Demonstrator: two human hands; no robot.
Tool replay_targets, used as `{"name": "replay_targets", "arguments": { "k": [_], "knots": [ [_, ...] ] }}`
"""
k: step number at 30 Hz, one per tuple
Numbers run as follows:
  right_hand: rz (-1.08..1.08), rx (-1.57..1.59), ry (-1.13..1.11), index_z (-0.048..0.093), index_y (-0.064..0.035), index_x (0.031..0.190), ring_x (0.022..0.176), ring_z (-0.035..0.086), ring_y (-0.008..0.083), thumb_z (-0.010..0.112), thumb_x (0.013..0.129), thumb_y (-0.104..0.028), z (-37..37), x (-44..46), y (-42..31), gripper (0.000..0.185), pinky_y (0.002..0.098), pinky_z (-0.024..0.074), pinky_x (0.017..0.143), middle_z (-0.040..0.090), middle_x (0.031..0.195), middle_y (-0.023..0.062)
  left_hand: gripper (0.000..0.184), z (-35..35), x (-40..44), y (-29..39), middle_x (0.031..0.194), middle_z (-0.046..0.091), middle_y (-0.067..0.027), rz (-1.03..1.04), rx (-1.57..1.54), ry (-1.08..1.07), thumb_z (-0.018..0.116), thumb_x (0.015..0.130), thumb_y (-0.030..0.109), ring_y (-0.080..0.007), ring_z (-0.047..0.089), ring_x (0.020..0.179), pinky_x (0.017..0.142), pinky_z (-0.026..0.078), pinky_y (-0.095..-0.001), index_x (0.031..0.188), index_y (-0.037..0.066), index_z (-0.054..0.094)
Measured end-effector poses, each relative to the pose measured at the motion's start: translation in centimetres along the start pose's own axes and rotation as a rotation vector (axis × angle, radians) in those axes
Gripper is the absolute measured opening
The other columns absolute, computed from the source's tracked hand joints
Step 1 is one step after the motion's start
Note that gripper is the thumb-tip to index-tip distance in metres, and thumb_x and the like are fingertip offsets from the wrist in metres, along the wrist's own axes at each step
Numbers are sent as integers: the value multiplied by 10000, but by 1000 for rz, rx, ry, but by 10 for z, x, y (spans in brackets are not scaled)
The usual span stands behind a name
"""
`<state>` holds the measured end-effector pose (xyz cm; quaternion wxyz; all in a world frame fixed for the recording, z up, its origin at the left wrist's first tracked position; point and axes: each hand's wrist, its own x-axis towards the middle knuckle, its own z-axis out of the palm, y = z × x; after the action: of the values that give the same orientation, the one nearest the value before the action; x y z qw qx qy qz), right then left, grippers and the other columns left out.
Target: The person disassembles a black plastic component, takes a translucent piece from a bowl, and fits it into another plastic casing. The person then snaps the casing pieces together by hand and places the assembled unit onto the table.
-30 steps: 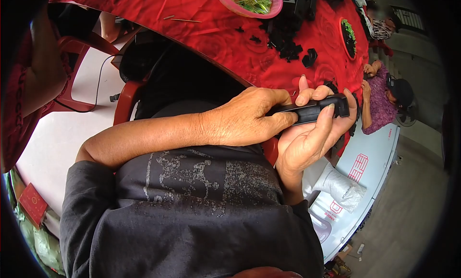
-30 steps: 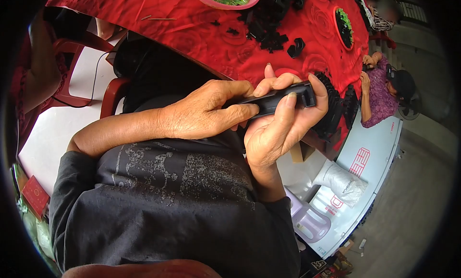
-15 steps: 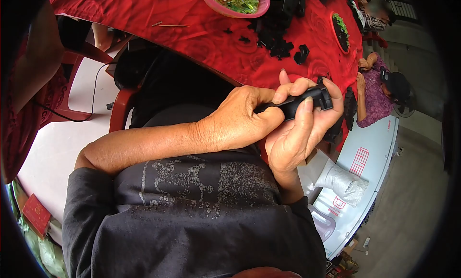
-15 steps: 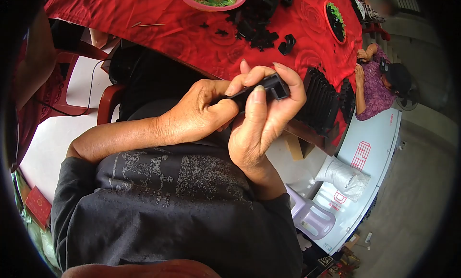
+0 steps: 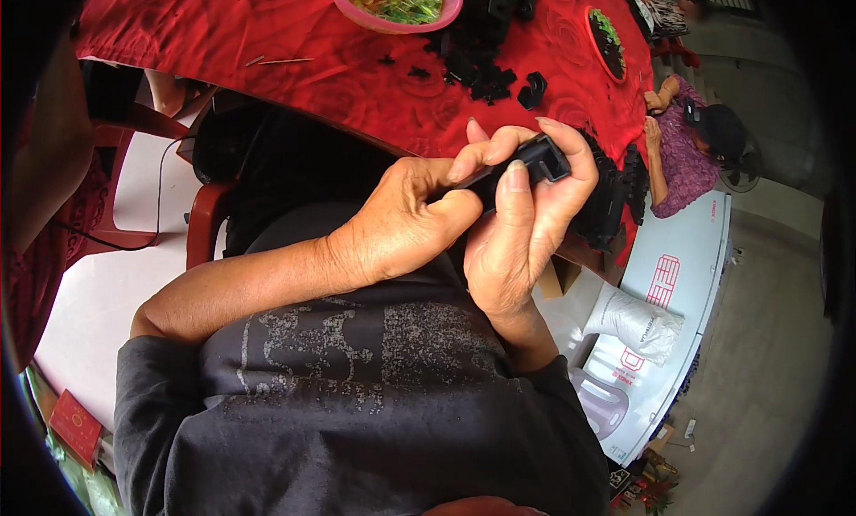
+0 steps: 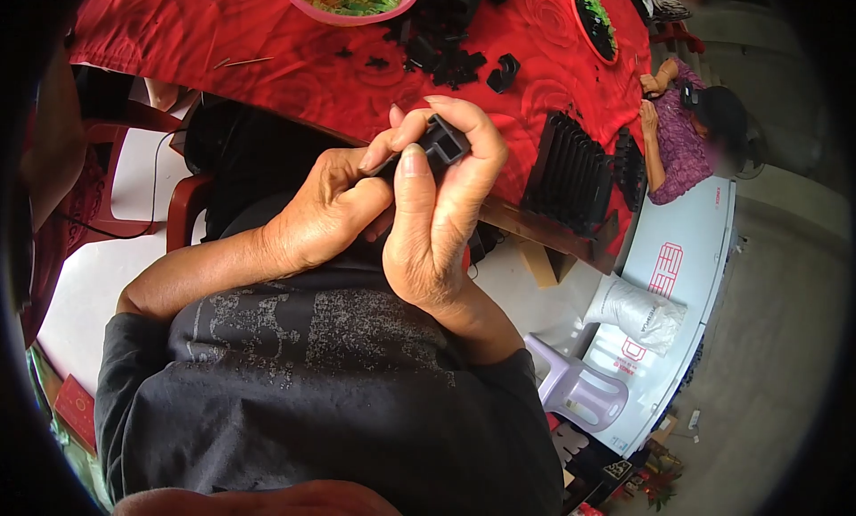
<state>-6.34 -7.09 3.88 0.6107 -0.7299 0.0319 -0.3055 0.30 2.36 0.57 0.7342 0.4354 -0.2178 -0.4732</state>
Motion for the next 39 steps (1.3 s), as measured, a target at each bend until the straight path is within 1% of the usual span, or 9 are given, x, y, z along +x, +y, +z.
{"name": "replay_targets", "arguments": {
  "k": [6,12,13,14,16,19,25,31,39],
  "knots": [
    [-7,-6,-10,293,-88,1365,829,562,197,431,984,-80,-2,-1,3,405,536,365,1060,498,1023,101,213,-2,1,-5,765,600,-13,-6,14,-28,431,852,-14,-62,559,704,610,445,-221,907,-26,637],
    [96,73,158,337,-89,1341,796,576,206,460,993,-120,-5,3,11,371,539,389,1046,515,984,99,251,-8,9,-1,858,627,-32,-90,85,-90,486,941,79,-82,585,789,700,482,-239,1116,-51,609],
    [106,95,164,322,-93,1349,806,576,188,434,1003,-111,-8,3,11,364,508,396,1044,514,988,84,317,-11,9,-2,939,631,-48,-50,197,-82,527,968,138,-85,584,865,771,493,-258,1216,-56,559],
    [120,118,168,308,-98,1357,817,576,169,408,1013,-101,-11,3,11,359,476,403,1042,513,993,69,289,-12,8,-12,801,650,-112,34,224,-21,588,915,201,-180,635,764,703,511,-348,1072,-41,601],
    [131,138,273,342,-98,1342,785,582,201,442,999,-117,-18,6,12,357,516,427,1015,524,964,89,282,-21,1,-20,870,675,-157,166,299,-19,601,913,196,-239,665,839,772,516,-381,1071,-38,600],
    [165,128,314,357,-82,1333,783,567,207,446,992,-117,-27,7,12,354,530,497,937,526,968,111,255,-31,-9,-12,997,655,-72,-21,379,-173,566,949,113,-147,602,950,880,483,-329,1155,-37,580],
    [143,89,343,362,-75,1336,776,564,210,436,992,-115,-26,7,5,354,504,552,865,530,971,121,213,-27,-12,-10,917,697,-153,59,449,-123,599,907,69,-154,644,898,827,508,-337,1084,-47,615],
    [110,68,320,324,-59,1361,769,562,214,445,986,-122,-28,6,4,399,503,556,846,536,971,138,228,-23,-13,-7,837,696,-192,185,566,-79,646,883,75,-261,700,769,714,543,-350,1072,-53,628],
    [77,37,311,323,-42,1353,750,560,223,451,977,-130,-24,6,1,407,497,565,817,538,954,141,234,-23,-11,-8,850,700,-201,243,611,-68,679,867,66,-285,717,803,718,561,-353,1062,-54,631]
  ]
}}
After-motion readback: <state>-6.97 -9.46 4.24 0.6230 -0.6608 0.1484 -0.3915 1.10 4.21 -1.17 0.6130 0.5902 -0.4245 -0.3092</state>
